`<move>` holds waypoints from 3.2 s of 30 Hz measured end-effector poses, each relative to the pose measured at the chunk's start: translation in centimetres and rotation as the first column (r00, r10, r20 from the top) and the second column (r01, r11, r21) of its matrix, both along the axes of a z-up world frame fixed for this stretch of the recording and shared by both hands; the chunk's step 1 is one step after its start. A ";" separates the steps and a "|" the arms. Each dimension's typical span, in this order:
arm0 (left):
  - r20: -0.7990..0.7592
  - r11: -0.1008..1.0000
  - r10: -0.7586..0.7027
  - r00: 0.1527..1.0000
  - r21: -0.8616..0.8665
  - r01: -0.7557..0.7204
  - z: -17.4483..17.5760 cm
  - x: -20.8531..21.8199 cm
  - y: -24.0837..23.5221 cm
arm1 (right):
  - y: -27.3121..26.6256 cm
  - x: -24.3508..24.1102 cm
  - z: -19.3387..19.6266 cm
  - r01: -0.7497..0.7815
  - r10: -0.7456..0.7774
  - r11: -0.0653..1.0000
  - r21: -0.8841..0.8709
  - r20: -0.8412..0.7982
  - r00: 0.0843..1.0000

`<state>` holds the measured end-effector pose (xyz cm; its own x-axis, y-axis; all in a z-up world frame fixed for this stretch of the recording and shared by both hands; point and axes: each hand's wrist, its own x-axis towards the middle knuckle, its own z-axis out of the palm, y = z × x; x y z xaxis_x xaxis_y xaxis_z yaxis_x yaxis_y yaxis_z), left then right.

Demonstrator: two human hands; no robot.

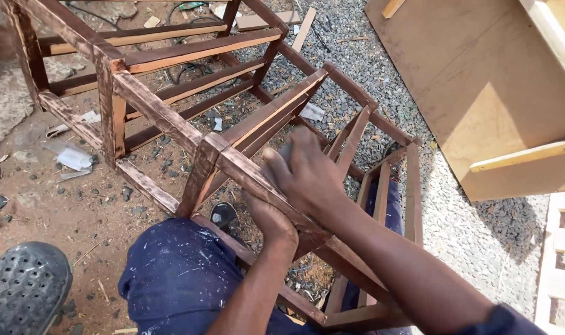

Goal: The person sits on the ground and sands a wooden frame using a sanding block. They hold the frame with one hand and rub the sanding block along the edges and surfaces of the wood to smooth it.

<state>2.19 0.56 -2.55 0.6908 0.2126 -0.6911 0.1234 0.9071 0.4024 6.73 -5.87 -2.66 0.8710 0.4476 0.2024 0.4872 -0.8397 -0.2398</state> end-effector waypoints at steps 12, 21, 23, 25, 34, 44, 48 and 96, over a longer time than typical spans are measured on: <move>-0.043 0.996 0.028 0.999 0.083 -0.024 0.0 -0.2 1.1 | -2.0 -3.9 3.1 0.429 -0.373 0.903 -0.019 -0.530 0.762; -0.030 0.919 -0.240 0.970 0.316 0.237 0.5 -3.1 1.6 | -3.4 -5.7 4.0 0.337 -0.273 0.941 0.023 -0.535 0.799; -0.058 0.780 -0.387 0.920 0.511 0.361 -3.9 -4.9 0.5 | -5.5 -7.9 3.6 0.348 -0.272 0.937 0.030 -0.561 0.782; -0.117 0.584 -0.511 0.851 0.679 0.444 -6.8 -5.7 0.2 | -7.1 -9.1 3.9 0.356 -0.267 0.934 0.043 -0.581 0.769; -0.018 0.490 -0.700 0.713 0.715 0.499 -7.9 -6.4 3.5 | -9.7 -11.4 3.0 0.290 -0.249 0.957 0.005 -0.503 0.828; 0.343 0.738 -0.673 0.655 0.360 0.571 -8.2 -5.7 3.5 | -5.3 -8.3 4.7 0.226 -0.245 0.969 -0.097 -0.320 0.915; 0.334 0.731 -0.672 0.661 0.153 0.665 -5.4 -5.6 3.7 | 0.0 -3.4 0.3 0.024 -0.029 0.979 -0.203 -0.021 0.999; -0.098 0.451 -0.746 0.659 0.653 0.608 -3.8 -5.9 2.7 | -8.6 -13.5 6.3 0.207 -0.209 0.934 0.290 -0.025 0.978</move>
<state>-3.68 3.22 -6.34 0.8906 -0.0809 -0.4476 0.4545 0.1199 0.8826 -6.82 -14.44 3.62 0.9367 0.1780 0.3014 0.3114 -0.8169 -0.4854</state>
